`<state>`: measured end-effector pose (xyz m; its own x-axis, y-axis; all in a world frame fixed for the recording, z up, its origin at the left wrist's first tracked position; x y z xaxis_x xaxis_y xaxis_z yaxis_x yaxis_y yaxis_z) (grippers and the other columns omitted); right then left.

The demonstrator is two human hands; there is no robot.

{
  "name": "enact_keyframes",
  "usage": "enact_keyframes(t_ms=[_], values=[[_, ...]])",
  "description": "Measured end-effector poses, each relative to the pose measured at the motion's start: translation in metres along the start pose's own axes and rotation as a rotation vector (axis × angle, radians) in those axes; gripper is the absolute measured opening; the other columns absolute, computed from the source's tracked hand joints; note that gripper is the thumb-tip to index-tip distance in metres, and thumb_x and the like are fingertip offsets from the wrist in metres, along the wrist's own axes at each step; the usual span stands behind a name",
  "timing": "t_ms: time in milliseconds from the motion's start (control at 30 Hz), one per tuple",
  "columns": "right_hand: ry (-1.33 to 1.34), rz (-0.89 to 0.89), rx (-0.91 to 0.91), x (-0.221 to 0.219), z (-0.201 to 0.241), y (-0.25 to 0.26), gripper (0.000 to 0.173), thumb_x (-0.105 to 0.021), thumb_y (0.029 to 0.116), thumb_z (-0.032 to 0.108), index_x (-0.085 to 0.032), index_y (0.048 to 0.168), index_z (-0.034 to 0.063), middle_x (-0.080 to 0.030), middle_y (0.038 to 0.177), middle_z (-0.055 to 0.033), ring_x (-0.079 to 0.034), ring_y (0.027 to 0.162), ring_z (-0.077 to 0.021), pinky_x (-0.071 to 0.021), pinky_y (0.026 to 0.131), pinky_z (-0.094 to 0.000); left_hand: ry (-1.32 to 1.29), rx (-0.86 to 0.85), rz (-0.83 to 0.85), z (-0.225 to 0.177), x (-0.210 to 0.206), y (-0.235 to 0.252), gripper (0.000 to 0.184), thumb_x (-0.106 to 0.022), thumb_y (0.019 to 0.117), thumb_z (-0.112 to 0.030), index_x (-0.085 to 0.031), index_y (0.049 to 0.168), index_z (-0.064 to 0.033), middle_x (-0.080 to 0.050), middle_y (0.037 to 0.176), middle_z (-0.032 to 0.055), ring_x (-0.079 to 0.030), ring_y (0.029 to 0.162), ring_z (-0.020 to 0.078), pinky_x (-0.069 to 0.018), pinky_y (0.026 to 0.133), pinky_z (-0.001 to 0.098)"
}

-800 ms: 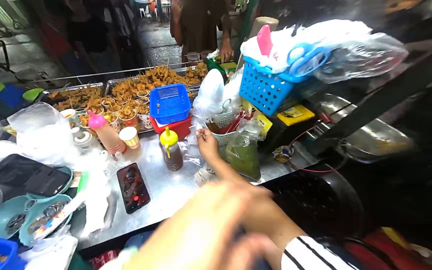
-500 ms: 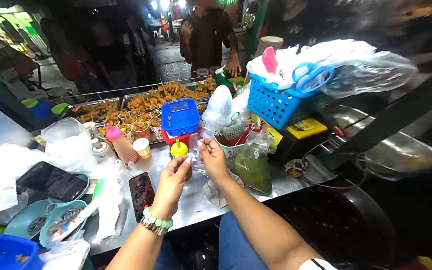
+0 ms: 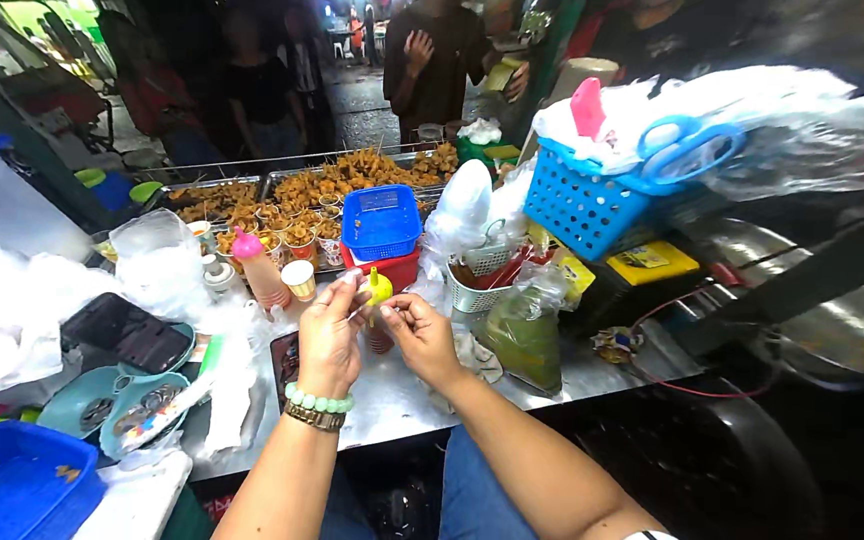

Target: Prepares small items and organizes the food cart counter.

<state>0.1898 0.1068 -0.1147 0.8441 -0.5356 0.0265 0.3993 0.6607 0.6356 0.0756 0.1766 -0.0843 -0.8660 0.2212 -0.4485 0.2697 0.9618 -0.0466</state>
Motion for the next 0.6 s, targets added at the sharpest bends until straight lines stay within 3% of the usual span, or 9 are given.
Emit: enact_keyframes(t_ms=[600], values=[[-0.153, 0.128, 0.106, -0.018, -0.004, -0.013, 0.025, -0.059, 0.1022, 0.015, -0.069, 0.104, -0.0076, -0.063, 0.072, 0.0006, -0.051, 0.061, 0.0067, -0.0444, 0.061, -0.01, -0.085, -0.066, -0.127, -0.044, 0.044, 0.012, 0.016, -0.055, 0.1058, -0.019, -0.067, 0.107, -0.0098, -0.069, 0.098, 0.0001, -0.067, 0.078, 0.0084, -0.0573, 0.07, 0.0231]])
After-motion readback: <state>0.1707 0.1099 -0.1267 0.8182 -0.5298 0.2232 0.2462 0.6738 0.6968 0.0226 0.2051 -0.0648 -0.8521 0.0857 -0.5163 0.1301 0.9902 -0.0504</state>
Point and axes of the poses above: each hand's wrist, its own y-axis towards the middle knuckle, its own x-axis out of the back of the hand, z = x × y, the point moved 6 cm from there along y, towards the middle knuckle
